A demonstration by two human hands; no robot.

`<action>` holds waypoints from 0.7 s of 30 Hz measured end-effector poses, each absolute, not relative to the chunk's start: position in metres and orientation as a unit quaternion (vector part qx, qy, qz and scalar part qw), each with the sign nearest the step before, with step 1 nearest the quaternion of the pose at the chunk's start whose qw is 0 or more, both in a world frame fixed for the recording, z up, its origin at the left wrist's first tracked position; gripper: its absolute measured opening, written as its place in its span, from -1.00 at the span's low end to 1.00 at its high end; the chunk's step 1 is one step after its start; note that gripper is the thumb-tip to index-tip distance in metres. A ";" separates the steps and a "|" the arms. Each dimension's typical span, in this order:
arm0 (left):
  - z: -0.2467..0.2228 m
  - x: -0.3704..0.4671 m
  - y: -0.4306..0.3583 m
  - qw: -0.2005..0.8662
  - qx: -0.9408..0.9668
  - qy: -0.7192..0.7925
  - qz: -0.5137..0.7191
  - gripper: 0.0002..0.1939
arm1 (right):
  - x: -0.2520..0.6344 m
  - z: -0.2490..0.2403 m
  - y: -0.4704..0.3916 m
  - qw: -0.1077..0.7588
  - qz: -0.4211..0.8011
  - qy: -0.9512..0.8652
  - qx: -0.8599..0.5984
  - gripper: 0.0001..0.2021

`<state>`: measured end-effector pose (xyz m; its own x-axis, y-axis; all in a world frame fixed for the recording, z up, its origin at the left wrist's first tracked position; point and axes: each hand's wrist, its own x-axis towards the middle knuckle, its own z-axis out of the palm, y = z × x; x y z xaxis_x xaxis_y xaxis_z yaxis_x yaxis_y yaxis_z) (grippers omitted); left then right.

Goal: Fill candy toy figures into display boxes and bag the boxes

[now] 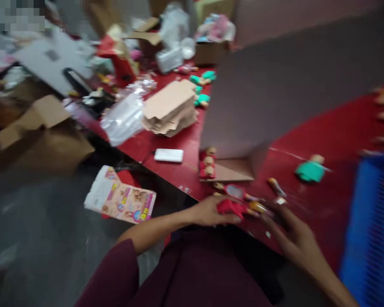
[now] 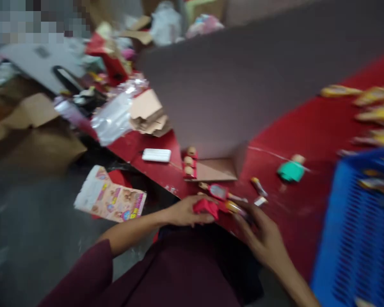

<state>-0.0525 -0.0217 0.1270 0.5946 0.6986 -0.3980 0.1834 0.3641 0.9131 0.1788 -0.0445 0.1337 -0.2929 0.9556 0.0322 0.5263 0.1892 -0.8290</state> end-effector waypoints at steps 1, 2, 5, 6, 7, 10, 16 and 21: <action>0.134 -0.053 -0.016 0.702 0.556 0.410 0.171 -0.45 | 0.181 0.140 -0.052 0.300 0.363 -0.710 -0.523 -0.71; 0.140 -0.052 -0.012 0.696 0.577 0.397 0.157 -0.47 | 0.181 0.144 -0.056 0.307 0.359 -0.714 -0.517 -0.73; 0.150 -0.047 -0.004 0.689 0.620 0.357 0.116 -0.53 | 0.179 0.153 -0.056 0.314 0.349 -0.739 -0.483 -0.81; 0.152 -0.046 -0.004 0.687 0.629 0.350 0.102 -0.54 | 0.179 0.154 -0.056 0.312 0.347 -0.747 -0.473 -0.82; 0.153 -0.045 -0.005 0.684 0.638 0.344 0.084 -0.56 | 0.180 0.155 -0.057 0.309 0.346 -0.755 -0.463 -0.82; 0.155 -0.045 -0.006 0.671 0.667 0.322 0.028 -0.60 | 0.183 0.156 -0.064 0.300 0.343 -0.780 -0.429 -0.78; 0.154 -0.041 -0.010 0.621 0.724 0.299 -0.027 -0.63 | 0.189 0.154 -0.083 0.264 0.286 -0.820 -0.420 -0.74; 0.147 -0.038 -0.013 0.582 0.763 0.279 -0.037 -0.61 | 0.191 0.152 -0.086 0.248 0.303 -0.820 -0.417 -0.76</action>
